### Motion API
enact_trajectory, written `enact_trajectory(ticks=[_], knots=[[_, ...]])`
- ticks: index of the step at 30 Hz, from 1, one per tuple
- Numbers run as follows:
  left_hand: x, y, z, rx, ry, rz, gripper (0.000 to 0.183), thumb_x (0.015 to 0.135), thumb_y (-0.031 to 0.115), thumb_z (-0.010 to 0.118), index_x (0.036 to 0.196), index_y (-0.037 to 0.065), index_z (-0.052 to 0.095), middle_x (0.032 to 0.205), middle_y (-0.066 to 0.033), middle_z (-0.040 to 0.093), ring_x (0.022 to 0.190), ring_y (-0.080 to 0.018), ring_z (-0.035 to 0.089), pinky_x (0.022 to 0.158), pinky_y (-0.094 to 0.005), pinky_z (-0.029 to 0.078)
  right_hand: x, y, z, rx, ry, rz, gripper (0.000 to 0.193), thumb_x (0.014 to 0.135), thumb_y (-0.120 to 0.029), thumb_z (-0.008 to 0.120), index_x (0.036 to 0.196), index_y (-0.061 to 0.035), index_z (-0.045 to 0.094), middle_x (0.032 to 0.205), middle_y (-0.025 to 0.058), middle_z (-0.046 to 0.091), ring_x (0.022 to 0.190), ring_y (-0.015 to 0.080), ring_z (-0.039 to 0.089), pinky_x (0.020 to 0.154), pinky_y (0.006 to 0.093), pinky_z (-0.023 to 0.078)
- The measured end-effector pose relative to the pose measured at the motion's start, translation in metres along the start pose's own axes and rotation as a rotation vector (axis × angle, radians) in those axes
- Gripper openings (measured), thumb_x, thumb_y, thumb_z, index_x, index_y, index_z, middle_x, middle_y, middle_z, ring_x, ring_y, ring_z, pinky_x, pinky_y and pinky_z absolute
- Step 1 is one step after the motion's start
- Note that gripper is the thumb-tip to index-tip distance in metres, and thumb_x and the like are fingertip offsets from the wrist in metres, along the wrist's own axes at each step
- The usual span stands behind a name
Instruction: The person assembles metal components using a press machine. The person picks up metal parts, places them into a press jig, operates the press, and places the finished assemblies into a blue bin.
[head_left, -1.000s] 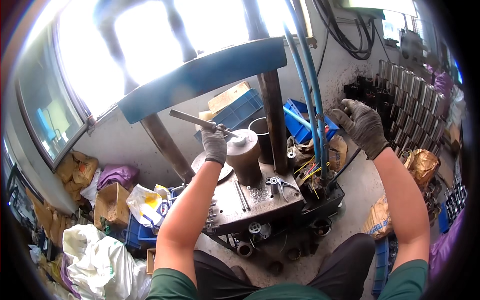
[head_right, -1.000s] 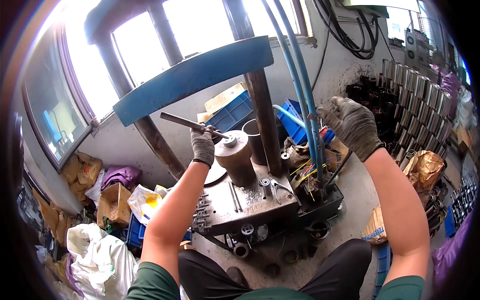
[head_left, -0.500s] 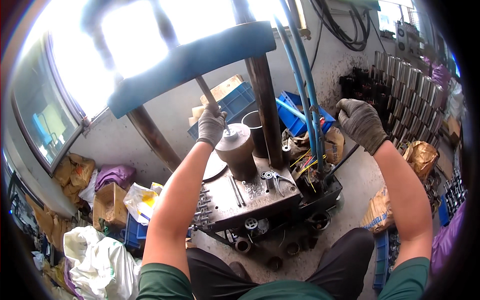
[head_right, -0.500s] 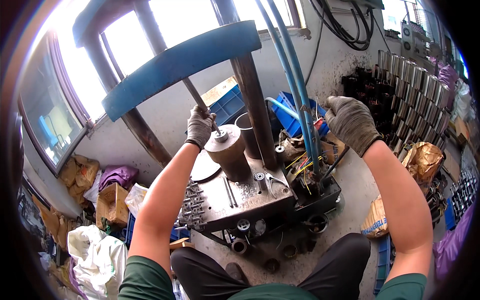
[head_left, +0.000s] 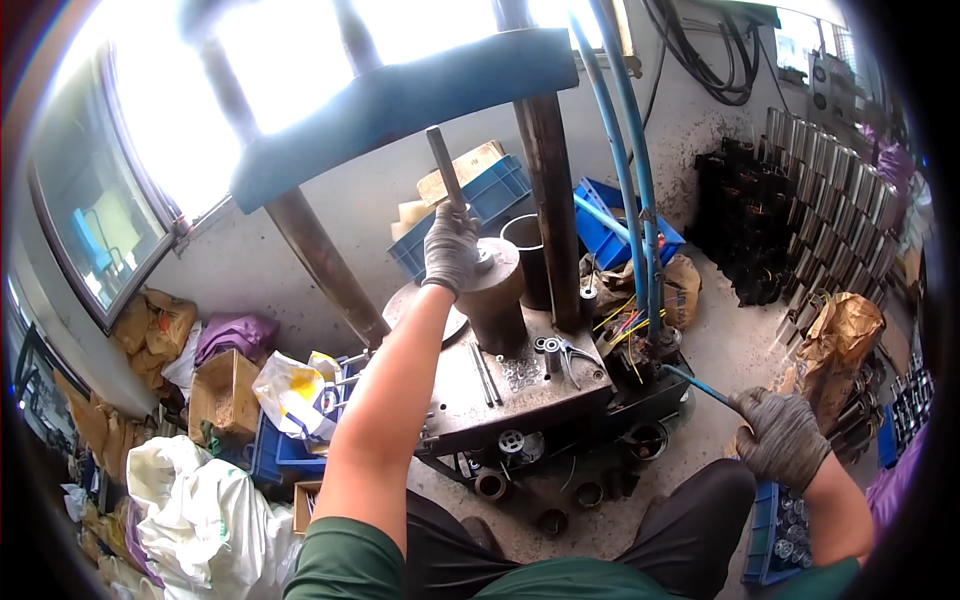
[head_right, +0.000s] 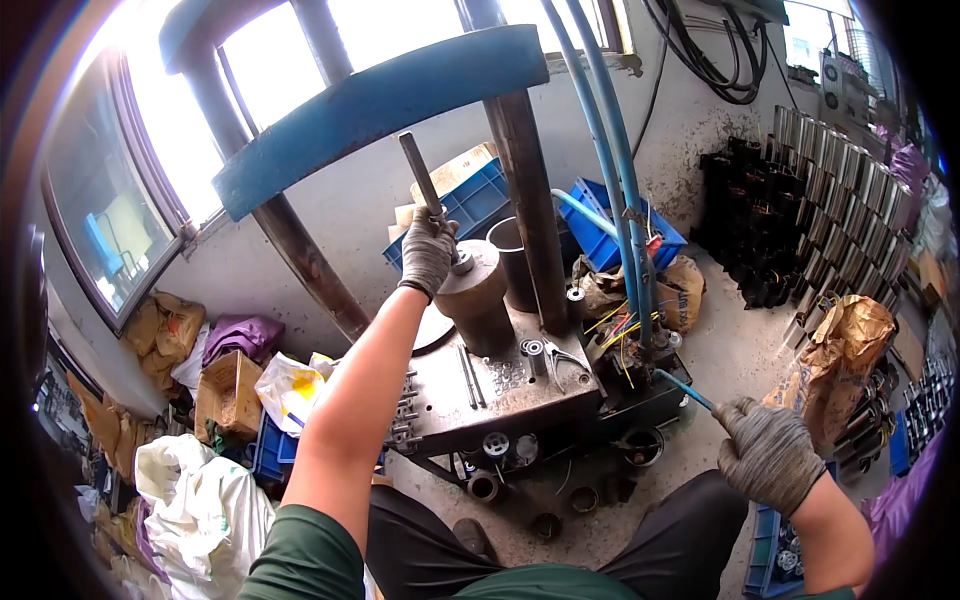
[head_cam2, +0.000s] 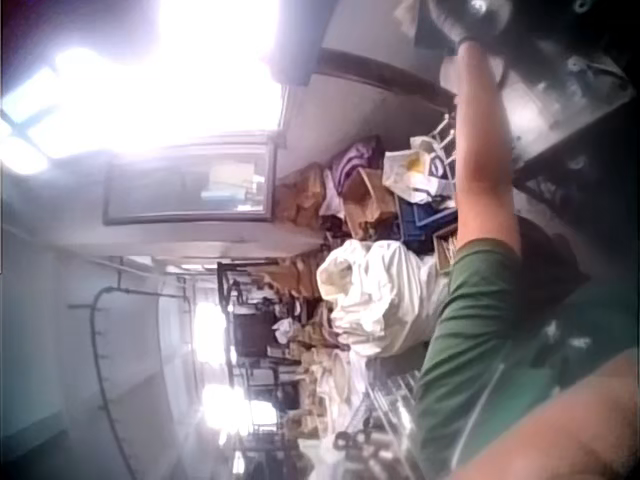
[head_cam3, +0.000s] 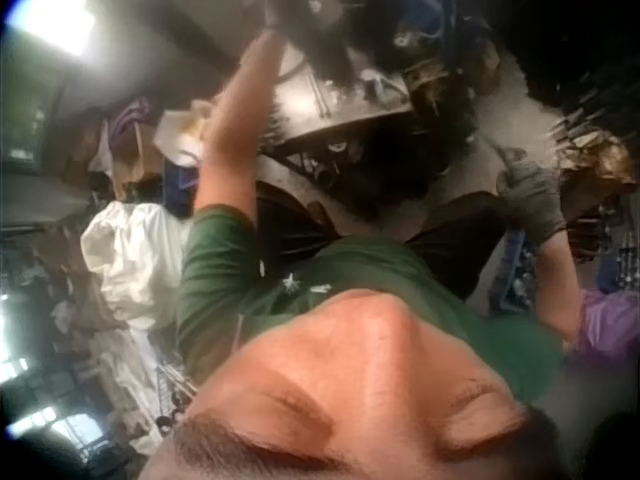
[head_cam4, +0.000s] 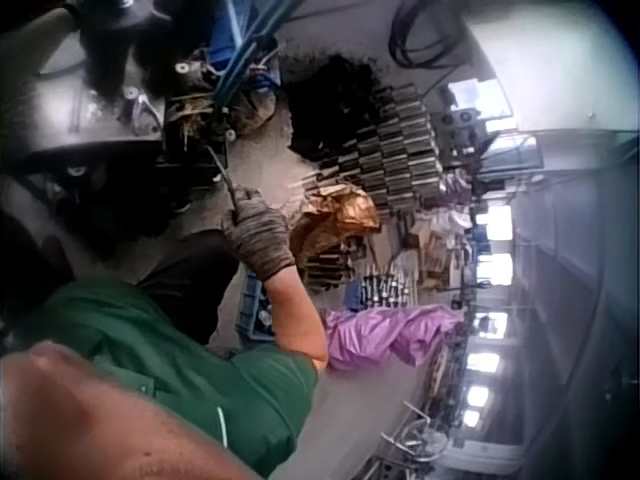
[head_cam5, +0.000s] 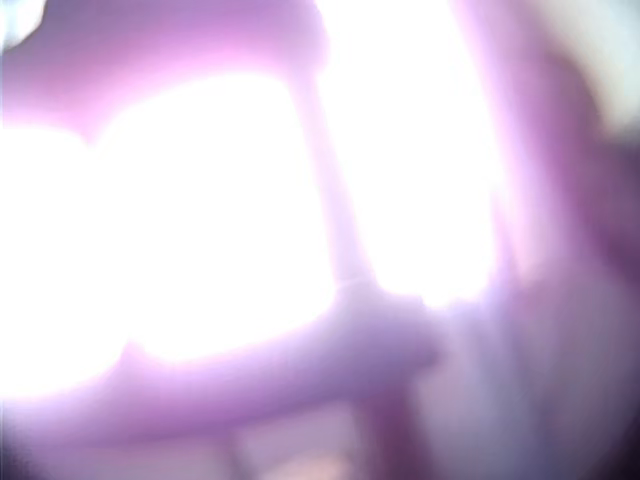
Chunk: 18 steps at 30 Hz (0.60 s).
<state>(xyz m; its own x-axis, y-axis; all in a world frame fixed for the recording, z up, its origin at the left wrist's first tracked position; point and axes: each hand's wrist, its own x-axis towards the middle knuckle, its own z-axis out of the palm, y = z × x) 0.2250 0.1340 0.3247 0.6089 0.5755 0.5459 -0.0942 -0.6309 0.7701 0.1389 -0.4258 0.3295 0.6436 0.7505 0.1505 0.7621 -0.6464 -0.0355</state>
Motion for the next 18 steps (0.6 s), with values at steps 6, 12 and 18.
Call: enact_trajectory(ticks=[6,12,18], knots=[[-0.007,-0.022,0.006,-0.384,-0.033,-0.137,0.018,0.108,0.017,0.061,0.124,0.008,0.064,0.084,0.0007,0.063,0.074,-0.0083,0.058,0.065,-0.0268,0.051,-0.022,-0.032,0.022,0.023,-0.201,-0.061,0.034,0.084,-0.026,0.064,0.109,-0.0052,0.072,0.092,0.0161,0.073,0.084,0.0367,0.072,0.076,0.0498,0.057],[-0.014,-0.006,0.01,-0.292,-0.054,-0.14,0.019,0.109,0.023,0.061,0.119,0.008,0.067,0.08,-0.0002,0.062,0.069,-0.009,0.057,0.064,-0.0285,0.051,-0.053,-0.046,0.056,0.021,0.014,0.094,0.019,0.081,-0.024,0.069,0.081,-0.0061,0.063,0.078,0.0161,0.065,0.076,0.039,0.067,0.072,0.0526,0.054],[-0.005,-0.024,0.008,-0.169,-0.031,-0.069,0.03,0.109,0.032,0.06,0.127,0.009,0.067,0.074,-0.0049,0.064,0.067,-0.0134,0.062,0.066,-0.0337,0.053,-0.052,-0.052,0.055,0.047,0.029,0.153,0.019,0.082,-0.024,0.069,0.081,-0.0056,0.063,0.078,0.0181,0.065,0.078,0.0409,0.066,0.072,0.0532,0.053]])
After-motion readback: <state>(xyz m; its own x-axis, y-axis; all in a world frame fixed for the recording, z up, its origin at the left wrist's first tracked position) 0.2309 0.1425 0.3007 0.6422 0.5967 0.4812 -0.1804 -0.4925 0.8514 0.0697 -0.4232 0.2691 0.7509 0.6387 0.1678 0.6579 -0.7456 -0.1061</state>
